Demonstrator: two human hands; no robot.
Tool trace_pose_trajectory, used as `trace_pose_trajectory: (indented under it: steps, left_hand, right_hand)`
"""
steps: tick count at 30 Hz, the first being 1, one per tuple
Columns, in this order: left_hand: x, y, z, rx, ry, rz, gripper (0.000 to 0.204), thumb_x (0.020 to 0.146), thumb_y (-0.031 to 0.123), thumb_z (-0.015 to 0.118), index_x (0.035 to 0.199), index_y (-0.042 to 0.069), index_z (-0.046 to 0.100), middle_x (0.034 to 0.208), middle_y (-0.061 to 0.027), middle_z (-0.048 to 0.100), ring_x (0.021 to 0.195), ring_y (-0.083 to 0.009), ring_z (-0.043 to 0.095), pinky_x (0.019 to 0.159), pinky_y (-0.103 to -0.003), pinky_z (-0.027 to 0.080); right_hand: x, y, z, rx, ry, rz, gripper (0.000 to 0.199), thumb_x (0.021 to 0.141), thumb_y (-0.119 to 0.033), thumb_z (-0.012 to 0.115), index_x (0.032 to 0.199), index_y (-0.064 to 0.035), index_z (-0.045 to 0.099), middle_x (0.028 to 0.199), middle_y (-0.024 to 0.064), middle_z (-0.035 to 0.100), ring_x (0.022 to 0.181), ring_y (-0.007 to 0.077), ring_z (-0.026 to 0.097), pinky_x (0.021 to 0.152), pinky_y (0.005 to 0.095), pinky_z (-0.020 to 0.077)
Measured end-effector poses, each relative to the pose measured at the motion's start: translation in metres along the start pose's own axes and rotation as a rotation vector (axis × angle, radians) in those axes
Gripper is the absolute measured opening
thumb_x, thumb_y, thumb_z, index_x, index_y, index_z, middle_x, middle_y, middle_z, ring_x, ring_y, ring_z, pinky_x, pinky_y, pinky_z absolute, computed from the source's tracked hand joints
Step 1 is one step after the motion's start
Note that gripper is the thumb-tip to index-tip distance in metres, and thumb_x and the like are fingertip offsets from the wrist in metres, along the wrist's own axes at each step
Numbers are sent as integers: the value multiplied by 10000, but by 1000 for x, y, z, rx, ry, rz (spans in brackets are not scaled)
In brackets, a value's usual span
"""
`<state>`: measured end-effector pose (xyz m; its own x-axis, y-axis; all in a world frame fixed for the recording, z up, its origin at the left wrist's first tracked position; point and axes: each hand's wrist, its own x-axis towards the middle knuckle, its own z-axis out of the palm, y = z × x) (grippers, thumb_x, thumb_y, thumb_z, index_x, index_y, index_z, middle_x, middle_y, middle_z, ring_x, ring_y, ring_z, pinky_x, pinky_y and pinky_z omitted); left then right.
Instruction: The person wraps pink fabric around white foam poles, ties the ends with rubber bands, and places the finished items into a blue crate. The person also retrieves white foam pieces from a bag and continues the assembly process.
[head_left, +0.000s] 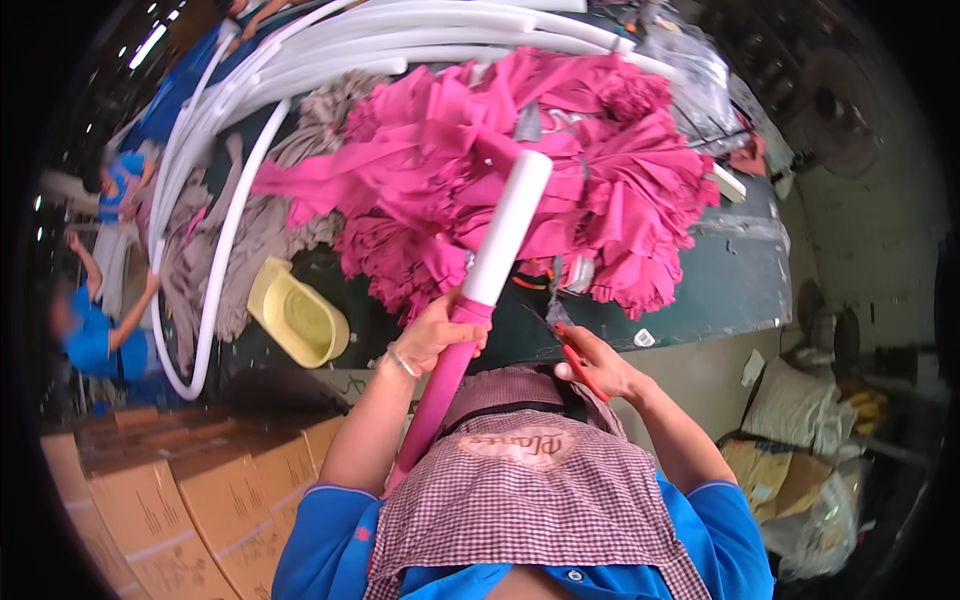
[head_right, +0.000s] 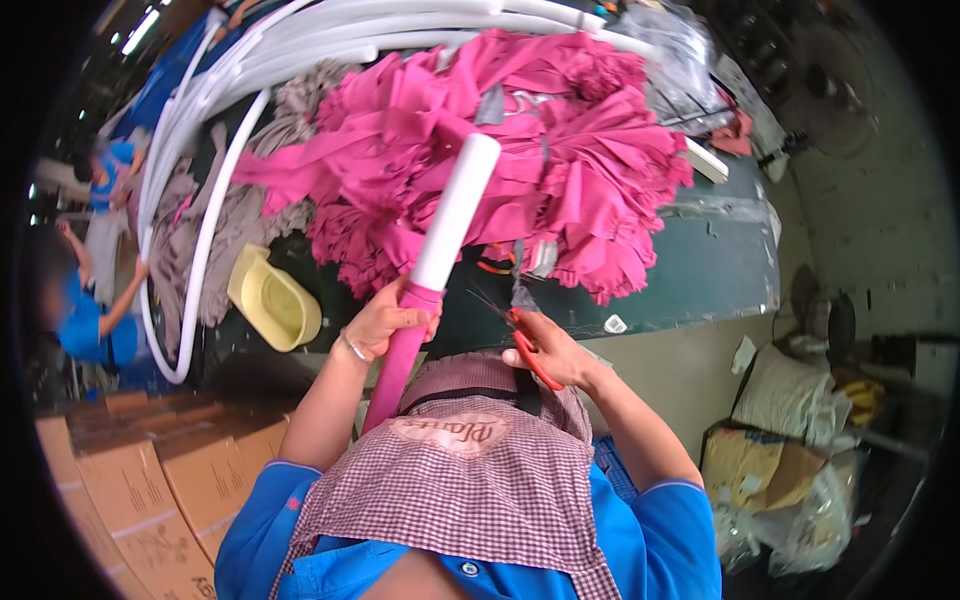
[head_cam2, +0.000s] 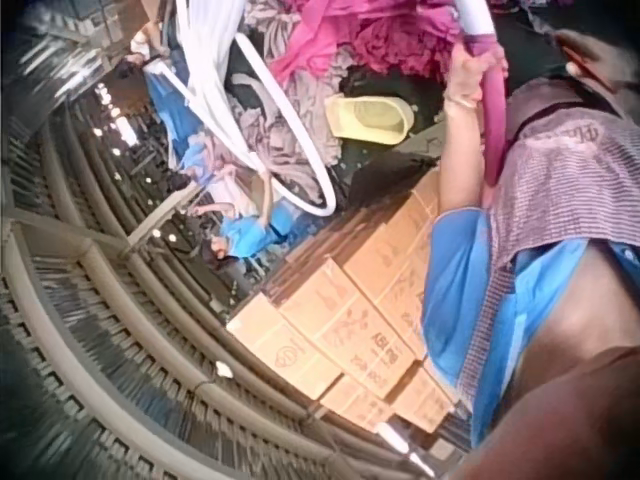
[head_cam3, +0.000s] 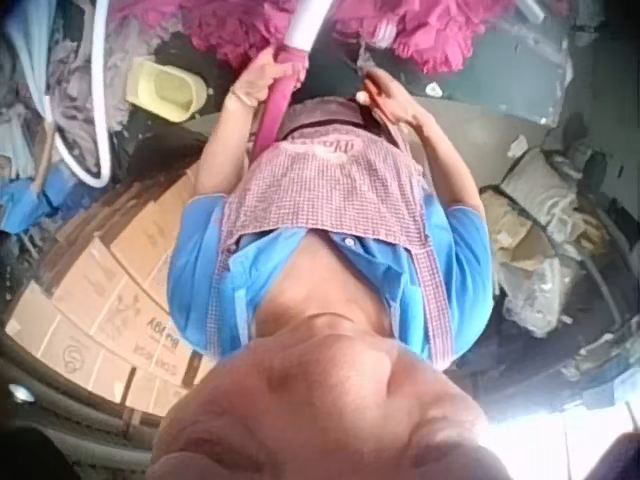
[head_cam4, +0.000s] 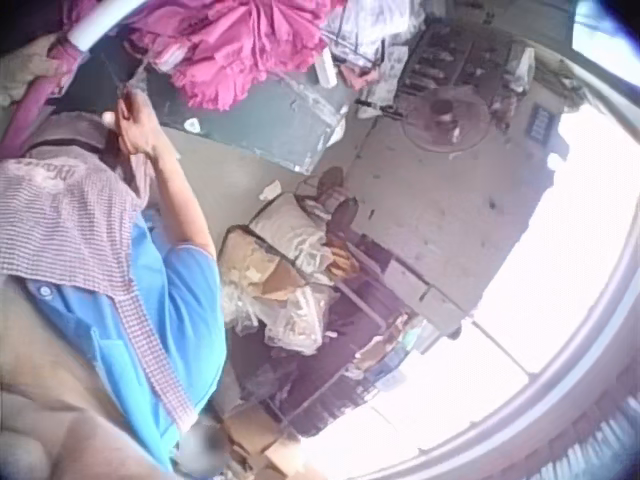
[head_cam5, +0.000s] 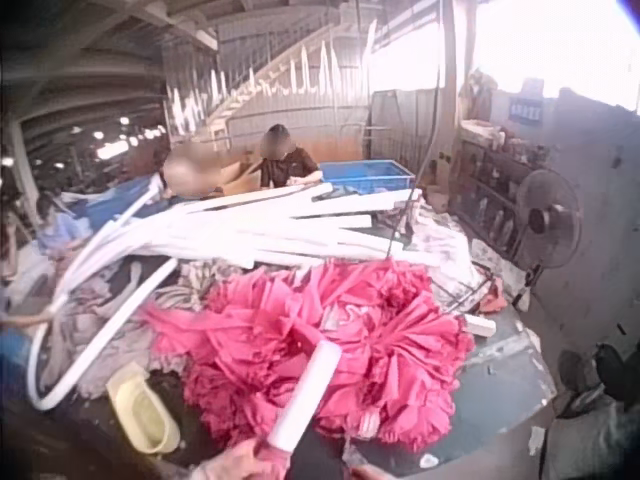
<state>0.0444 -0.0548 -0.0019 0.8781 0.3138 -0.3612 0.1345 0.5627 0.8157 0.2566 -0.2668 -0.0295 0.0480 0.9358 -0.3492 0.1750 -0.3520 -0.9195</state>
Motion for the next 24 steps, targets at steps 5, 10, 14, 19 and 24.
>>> trace_pose_trajectory:
  steps: [5, 10, 14, 19, 24]
  left_hand:
    - [-7, -11, -8, -158, 91, -85, 381, 919, 294, 661, 1171, 45, 519, 861, -89, 630, 688, -176, 645, 585, -309, 552]
    - [-5, -14, -5, -55, 73, -105, 337, 940, 298, 634, 1142, 50, 530, 823, -87, 637, 606, -161, 636, 542, -295, 547]
    - [-5, -16, 9, 28, 110, -110, 305, 939, 259, 640, 1144, 45, 565, 815, -42, 611, 556, -119, 596, 502, -258, 513]
    - [-2, -24, 10, 171, 90, -100, 285, 935, 235, 646, 1127, 34, 584, 807, -12, 581, 562, -103, 570, 496, -256, 508]
    - [-3, -31, 7, 156, 113, -169, 409, 944, 308, 628, 1235, 63, 480, 899, -54, 618, 586, -128, 614, 519, -281, 547]
  right_hand:
    - [12, -9, -5, -262, -122, 4, 880, 823, -548, 678, 1421, 5, 346, 1229, 225, 486, 1183, 356, 487, 1019, 418, 406]
    - [22, -20, -3, -293, -130, -36, 876, 818, -583, 666, 1390, 12, 372, 1169, 235, 507, 1138, 365, 510, 996, 426, 416]
    - [30, -33, 0, -320, -161, -15, 797, 821, -601, 651, 1284, 14, 447, 1133, 247, 532, 1080, 378, 543, 927, 441, 442]
    - [37, -54, 0, -419, -230, 83, 646, 827, -603, 649, 1004, 4, 514, 906, 204, 564, 900, 350, 578, 781, 438, 459]
    - [31, -45, 4, -545, -178, 97, 597, 827, -616, 630, 880, -22, 618, 770, 199, 656, 794, 386, 659, 716, 449, 508]
